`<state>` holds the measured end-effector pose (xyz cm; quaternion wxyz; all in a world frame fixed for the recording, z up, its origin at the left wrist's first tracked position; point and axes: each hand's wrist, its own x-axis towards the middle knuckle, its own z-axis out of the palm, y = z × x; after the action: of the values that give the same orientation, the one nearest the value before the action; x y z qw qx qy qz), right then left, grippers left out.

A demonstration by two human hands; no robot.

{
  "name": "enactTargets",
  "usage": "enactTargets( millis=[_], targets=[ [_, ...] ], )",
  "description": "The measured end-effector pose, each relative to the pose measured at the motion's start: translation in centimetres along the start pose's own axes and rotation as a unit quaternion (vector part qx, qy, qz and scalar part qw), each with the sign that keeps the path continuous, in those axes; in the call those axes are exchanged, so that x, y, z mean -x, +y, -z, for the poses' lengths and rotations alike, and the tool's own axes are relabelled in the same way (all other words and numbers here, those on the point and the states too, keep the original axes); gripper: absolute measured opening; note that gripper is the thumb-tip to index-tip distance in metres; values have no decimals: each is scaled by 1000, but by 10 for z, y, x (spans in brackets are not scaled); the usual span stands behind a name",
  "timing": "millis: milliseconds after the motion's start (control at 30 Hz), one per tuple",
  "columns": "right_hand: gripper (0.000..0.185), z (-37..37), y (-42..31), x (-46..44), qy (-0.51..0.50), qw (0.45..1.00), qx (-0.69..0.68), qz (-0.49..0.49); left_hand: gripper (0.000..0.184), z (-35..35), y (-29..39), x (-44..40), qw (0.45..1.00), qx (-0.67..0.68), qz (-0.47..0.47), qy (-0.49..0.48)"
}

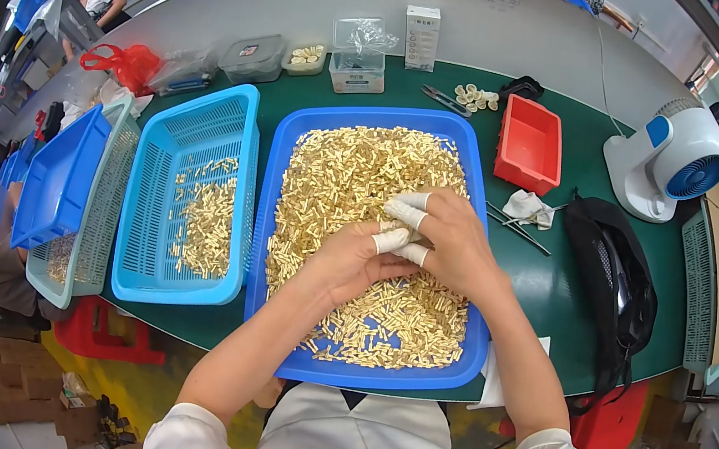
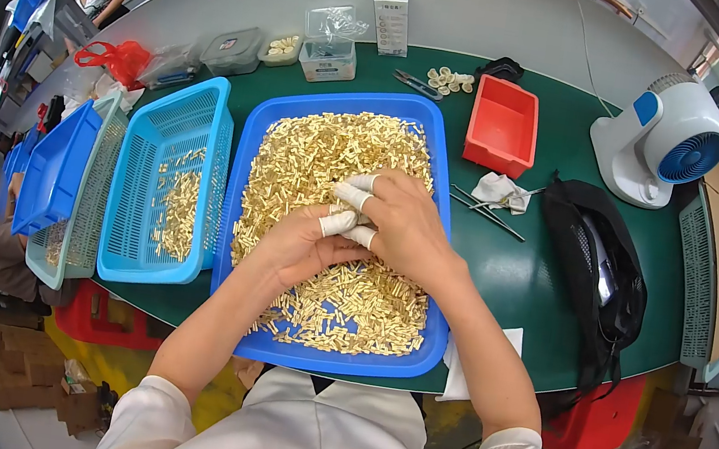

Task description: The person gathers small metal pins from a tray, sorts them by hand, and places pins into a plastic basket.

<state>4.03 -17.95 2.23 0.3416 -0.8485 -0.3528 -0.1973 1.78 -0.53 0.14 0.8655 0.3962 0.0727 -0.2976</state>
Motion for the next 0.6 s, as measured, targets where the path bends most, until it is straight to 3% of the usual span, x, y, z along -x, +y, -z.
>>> enactTargets(
  millis=[100,233,600],
  targets=[
    [35,2,2,2,-60,998,-28,-6,27,4,0,0,1000,0,11,-21],
    [37,-1,9,5,-60,991,-120,-22,27,-1,3,4,998,30,21,-57],
    [38,-8,4,3,-36,993,-101,46,25,-9,-3,8,997,22,-6,-69]
  ],
)
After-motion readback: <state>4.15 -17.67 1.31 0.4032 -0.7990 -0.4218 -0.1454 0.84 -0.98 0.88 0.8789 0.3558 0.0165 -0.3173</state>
